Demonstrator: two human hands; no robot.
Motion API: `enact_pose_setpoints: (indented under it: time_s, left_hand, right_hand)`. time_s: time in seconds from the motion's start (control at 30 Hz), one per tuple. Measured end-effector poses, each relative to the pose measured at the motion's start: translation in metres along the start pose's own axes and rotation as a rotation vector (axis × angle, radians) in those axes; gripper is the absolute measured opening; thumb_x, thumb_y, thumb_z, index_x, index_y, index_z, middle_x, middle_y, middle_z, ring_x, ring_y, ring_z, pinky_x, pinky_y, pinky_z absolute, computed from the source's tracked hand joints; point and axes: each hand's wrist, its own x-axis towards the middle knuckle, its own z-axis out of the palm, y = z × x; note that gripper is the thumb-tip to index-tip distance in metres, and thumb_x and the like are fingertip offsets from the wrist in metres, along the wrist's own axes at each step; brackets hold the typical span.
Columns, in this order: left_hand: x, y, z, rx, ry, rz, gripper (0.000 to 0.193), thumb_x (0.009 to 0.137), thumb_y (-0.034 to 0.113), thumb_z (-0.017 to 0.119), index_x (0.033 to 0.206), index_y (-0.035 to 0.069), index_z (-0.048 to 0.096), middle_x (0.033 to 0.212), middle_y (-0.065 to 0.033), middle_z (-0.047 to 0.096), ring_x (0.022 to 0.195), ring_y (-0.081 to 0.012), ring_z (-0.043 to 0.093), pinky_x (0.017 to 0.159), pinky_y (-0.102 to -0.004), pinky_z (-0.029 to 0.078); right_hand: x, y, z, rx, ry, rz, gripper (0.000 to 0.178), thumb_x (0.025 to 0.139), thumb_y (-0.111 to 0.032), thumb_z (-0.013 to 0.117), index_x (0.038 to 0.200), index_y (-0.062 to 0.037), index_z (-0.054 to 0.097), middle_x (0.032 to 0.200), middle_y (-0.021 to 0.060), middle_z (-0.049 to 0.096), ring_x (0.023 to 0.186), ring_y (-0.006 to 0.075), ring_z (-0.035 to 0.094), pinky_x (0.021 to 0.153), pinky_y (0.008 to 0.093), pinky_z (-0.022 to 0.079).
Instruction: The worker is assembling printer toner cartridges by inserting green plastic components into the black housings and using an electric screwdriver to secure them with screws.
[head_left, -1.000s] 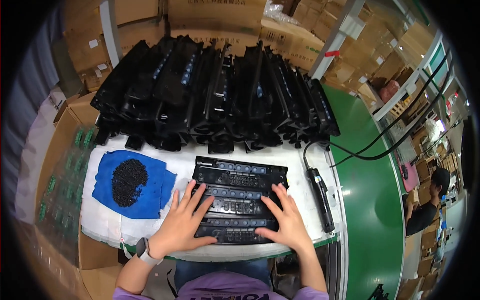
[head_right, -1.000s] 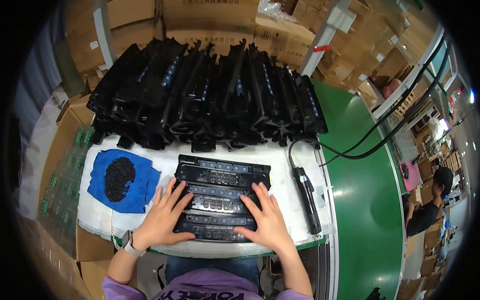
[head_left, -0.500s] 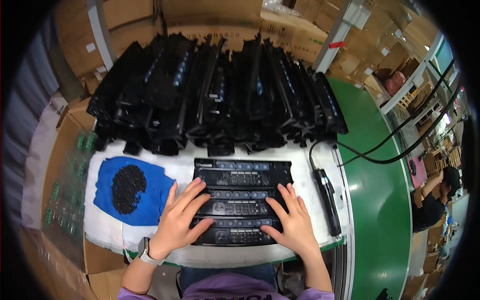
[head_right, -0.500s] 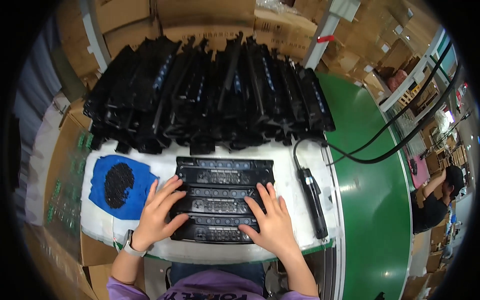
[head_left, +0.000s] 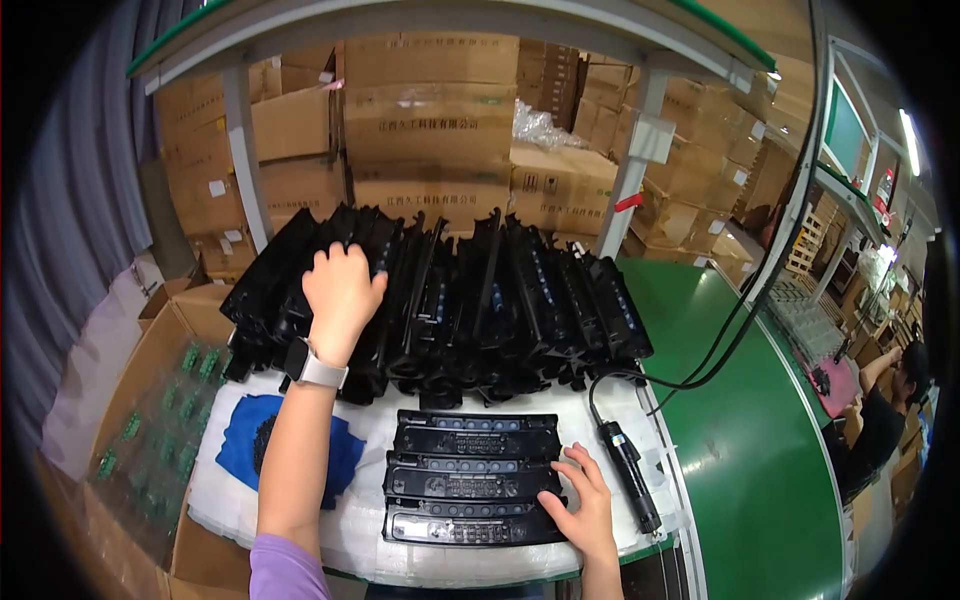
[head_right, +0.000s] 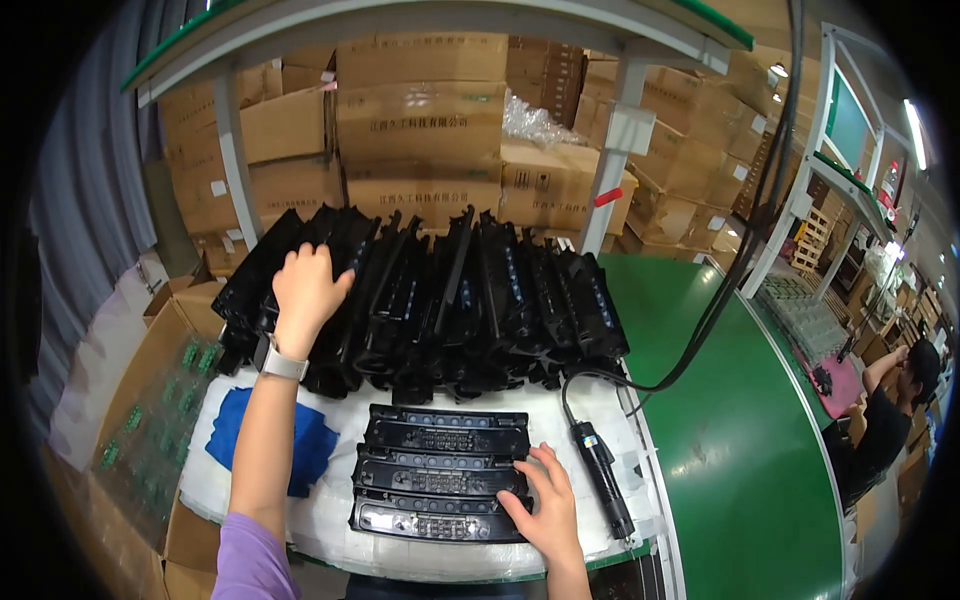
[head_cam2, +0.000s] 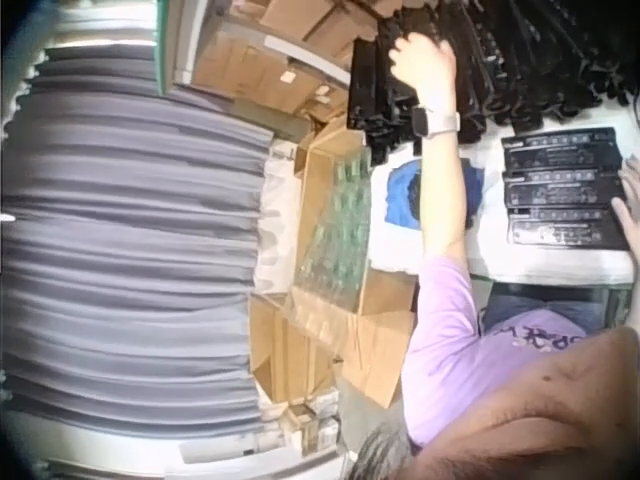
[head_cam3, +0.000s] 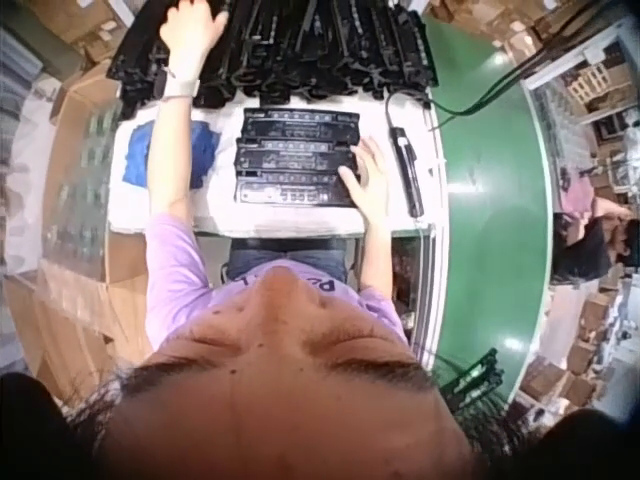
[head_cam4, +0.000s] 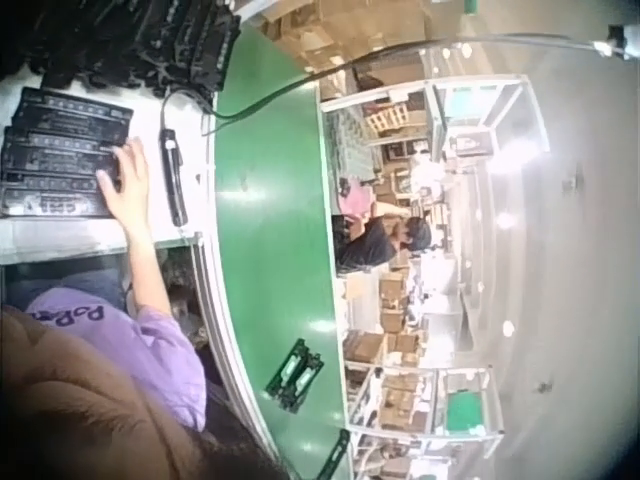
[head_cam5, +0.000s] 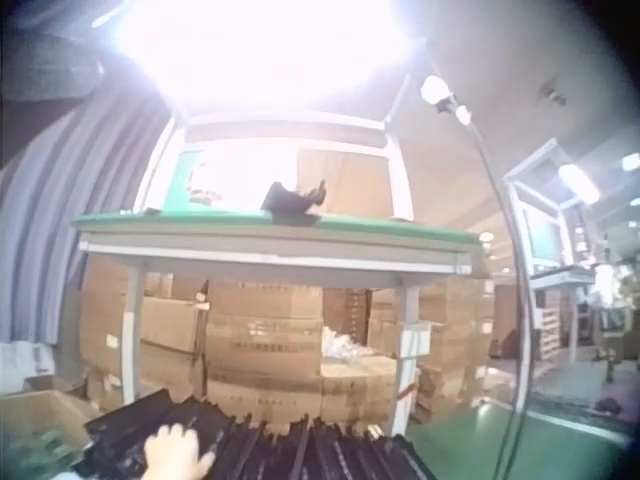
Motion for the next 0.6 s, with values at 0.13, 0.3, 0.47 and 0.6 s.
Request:
enact_pose_setpoints:
  time_s: [0.13, 0.3, 0.47, 0.6]
  left_hand:
    - [-0.005, 0.003, 0.016, -0.156, -0.095, -0.011, 0.054, 0.064, 0.050, 0.074, 0.084, 0.001, 0.063, 0.087, -0.0148, 0.061, 0.088, -0.0288, 0.061, 0.068, -0.0397, 0.052]
    - [-0.003, 0.003, 0.017, -0.159, -0.165, -0.046, 0.056, 0.065, 0.046, 0.075, 0.097, 0.002, 0.061, 0.092, -0.0177, 0.060, 0.090, -0.0314, 0.059, 0.072, -0.0396, 0.051]
    - [0.005, 0.009, 0.021, -0.345, -0.139, -0.114, 0.060, 0.059, 0.034, 0.080, 0.099, -0.003, 0.054, 0.095, -0.0235, 0.061, 0.093, -0.0363, 0.060, 0.077, -0.0417, 0.051]
    - [-0.001, -0.020, 0.029, -0.445, -0.086, -0.150, 0.059, 0.055, 0.028, 0.082, 0.093, -0.005, 0.052, 0.090, -0.0251, 0.062, 0.089, -0.0374, 0.061, 0.078, -0.0418, 0.051]
  right_hand:
    - [-0.003, 0.002, 0.001, 0.003, 0.072, -0.015, 0.031, 0.070, -0.013, 0.072, 0.097, -0.0007, 0.063, 0.117, 0.0171, 0.053, 0.118, 0.0373, 0.048, 0.095, 0.0419, 0.041]
    - [-0.006, -0.003, 0.001, 0.041, 0.194, -0.096, 0.024, 0.067, -0.006, 0.071, 0.089, 0.0005, 0.063, 0.108, 0.0156, 0.058, 0.108, 0.0336, 0.055, 0.090, 0.0385, 0.045]
    - [-0.032, -0.084, -0.067, 0.221, 0.127, -0.405, 0.017, 0.062, -0.002, 0.069, 0.078, -0.0021, 0.064, 0.070, 0.0152, 0.062, 0.055, 0.0250, 0.059, 0.053, 0.0333, 0.047]
    - [-0.064, -0.103, -0.088, 1.013, -0.664, -1.271, 0.027, 0.088, -0.032, 0.044, 0.064, -0.0217, 0.046, 0.060, -0.0025, 0.044, 0.047, 0.0163, 0.046, 0.042, 0.0337, 0.032]
